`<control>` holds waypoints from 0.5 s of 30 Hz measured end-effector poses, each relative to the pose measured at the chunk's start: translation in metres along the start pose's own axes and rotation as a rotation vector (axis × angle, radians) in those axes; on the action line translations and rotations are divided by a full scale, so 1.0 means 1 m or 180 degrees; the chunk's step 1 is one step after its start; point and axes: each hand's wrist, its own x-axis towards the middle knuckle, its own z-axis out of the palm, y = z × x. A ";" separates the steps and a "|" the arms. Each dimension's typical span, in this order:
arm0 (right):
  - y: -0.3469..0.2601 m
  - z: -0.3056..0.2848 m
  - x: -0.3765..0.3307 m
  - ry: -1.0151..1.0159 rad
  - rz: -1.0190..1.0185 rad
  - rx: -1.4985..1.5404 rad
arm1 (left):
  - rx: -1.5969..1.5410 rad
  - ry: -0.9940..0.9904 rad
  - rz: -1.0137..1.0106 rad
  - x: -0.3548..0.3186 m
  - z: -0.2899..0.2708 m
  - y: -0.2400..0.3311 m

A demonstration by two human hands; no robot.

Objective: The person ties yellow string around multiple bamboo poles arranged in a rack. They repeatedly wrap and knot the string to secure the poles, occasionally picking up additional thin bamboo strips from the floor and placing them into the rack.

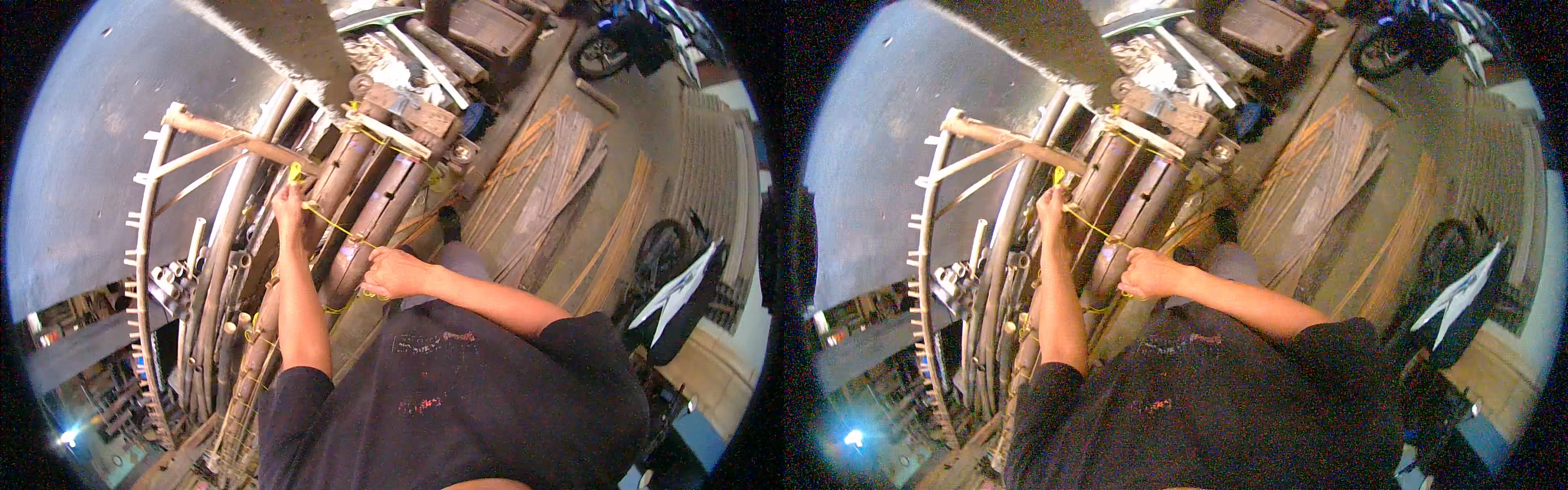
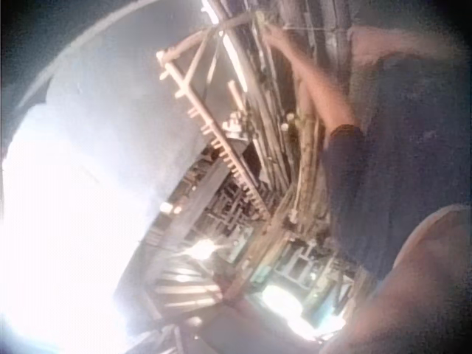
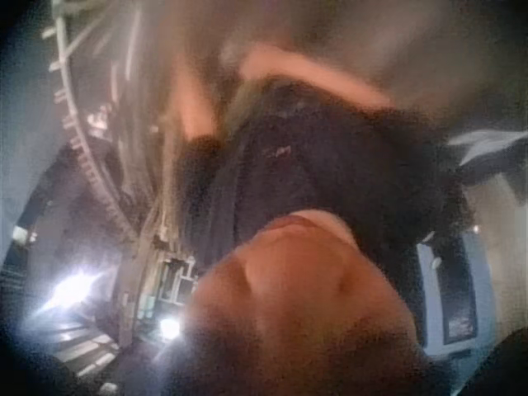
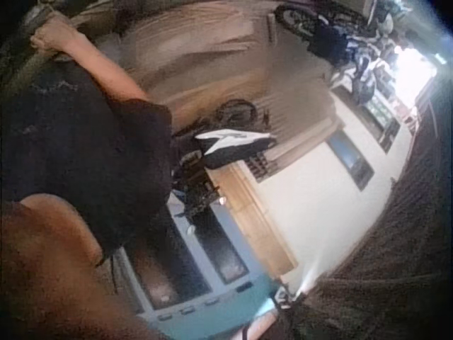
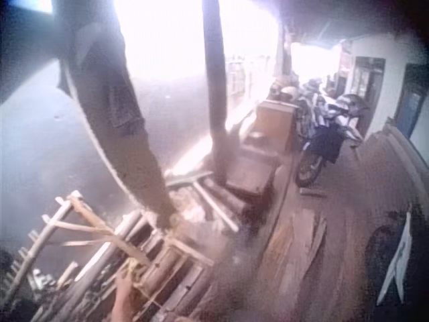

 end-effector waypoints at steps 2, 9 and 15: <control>0.002 -0.013 0.000 0.0083 0.0271 0.0139 | 0.0985 0.0137 0.0631 0.007 0.018 0.033; 0.003 -0.025 -0.005 0.0422 -0.0163 0.0727 | 0.2980 -0.0014 0.0299 0.038 0.010 0.002; 0.071 -0.087 -0.049 0.0528 0.2102 0.1187 | 0.3169 -0.0070 0.0632 0.023 0.045 0.105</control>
